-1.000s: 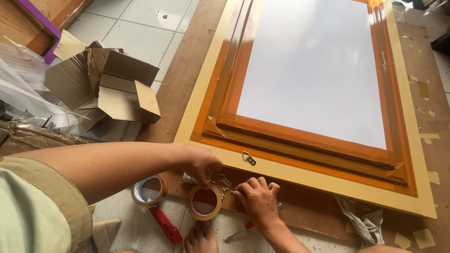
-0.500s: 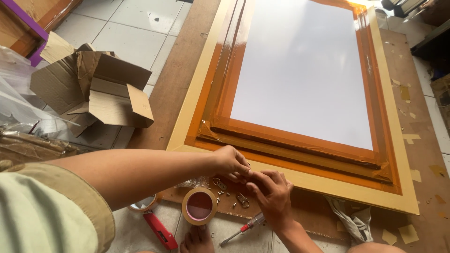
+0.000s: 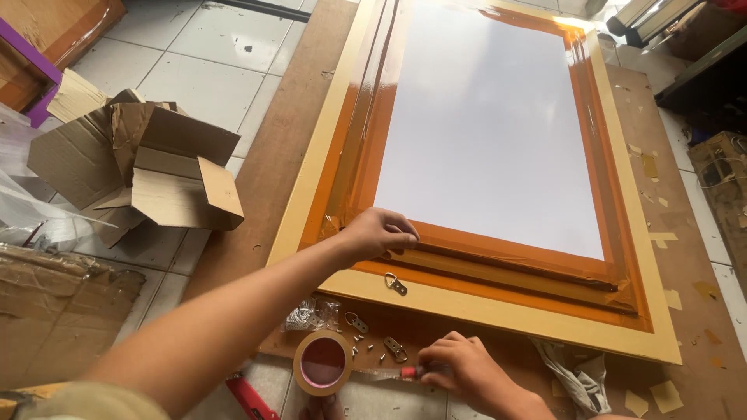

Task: Attaching a metal hanging loop to the back of a picture frame using a manual screwdriver and screws.

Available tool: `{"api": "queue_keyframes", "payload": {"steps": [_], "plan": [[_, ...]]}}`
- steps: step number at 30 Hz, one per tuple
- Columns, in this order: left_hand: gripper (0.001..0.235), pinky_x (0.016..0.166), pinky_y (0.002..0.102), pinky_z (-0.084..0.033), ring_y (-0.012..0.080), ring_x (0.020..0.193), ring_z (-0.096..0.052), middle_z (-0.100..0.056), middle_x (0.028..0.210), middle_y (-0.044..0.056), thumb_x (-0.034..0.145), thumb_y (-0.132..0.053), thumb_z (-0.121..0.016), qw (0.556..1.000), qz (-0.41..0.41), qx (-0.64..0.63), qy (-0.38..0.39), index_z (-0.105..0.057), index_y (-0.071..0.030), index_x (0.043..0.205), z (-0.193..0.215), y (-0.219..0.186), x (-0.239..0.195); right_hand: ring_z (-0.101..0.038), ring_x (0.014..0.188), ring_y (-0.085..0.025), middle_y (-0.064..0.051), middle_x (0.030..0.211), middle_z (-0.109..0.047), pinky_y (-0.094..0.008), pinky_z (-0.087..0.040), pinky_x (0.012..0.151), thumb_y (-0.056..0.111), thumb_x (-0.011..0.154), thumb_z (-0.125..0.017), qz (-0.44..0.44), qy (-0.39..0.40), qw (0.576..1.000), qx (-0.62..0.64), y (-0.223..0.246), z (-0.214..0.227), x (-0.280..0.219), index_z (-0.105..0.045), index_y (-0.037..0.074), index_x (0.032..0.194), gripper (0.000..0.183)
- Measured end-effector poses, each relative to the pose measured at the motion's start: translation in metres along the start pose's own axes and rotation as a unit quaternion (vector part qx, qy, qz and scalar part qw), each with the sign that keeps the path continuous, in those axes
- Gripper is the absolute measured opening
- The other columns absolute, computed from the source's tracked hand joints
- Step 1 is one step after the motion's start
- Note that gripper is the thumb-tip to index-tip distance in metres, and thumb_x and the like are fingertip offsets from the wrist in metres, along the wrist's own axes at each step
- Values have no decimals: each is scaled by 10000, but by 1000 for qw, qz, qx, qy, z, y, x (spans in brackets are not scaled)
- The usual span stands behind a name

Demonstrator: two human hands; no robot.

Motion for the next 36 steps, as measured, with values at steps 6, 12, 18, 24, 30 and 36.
{"api": "queue_keyframes", "payload": {"steps": [6,12,18,24,30,36], "plan": [[277,1069,419,-640,303,1124,-775,-828,1234,172,1091,-64,-685,889,25,-453,-56,-765,14,1345,-28,76,-2,-774,715,-224,-85,945,-790,-364,-646,700,311,1082,-632,-201,-235,857,412,31,31,1,-833,121,1291,347],[199,960,456,-677,299,1176,-796,-828,1269,139,1094,-120,-711,775,35,-628,-57,-755,-41,1271,-69,116,10,-742,1026,-94,101,1059,-888,-272,-521,976,558,970,-653,-284,-198,901,261,54,46,-3,-883,345,1281,442],[129,1063,528,-647,365,1264,-786,-817,1302,182,1137,-139,-657,760,44,-645,-65,-698,-50,1222,-78,114,6,-556,683,-158,-23,861,-740,-315,-474,678,401,1025,-731,-279,-226,854,376,46,37,-7,-894,202,1206,315],[165,841,517,-647,322,1088,-839,-882,1260,157,1217,-270,-417,878,132,-448,-104,-460,-154,1107,-91,85,-6,-708,1066,-313,-161,1449,-854,-500,-563,946,118,1068,-657,-169,-266,693,649,88,51,10,-576,85,1330,276],[270,748,565,-490,431,844,-720,-769,945,197,1170,-336,-351,977,-15,57,-205,-527,-132,1153,-90,82,0,-842,819,-308,-49,1139,-777,-364,-539,729,466,1138,-570,-193,-270,754,567,115,67,33,-799,150,1220,399],[286,601,547,-495,358,640,-663,-721,861,192,1184,-314,-299,986,-5,48,-163,-474,-94,1133,-72,44,-7,-279,631,-91,56,949,-629,-239,-184,504,468,1173,-596,-141,-361,689,613,69,48,69,-793,177,1159,352]]}}
Point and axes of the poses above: each hand's wrist, its own x-axis towards the middle knuckle, its own z-axis out of the back of the hand, y = z × x, the point moved 1 cm from there along x, towards the middle knuckle
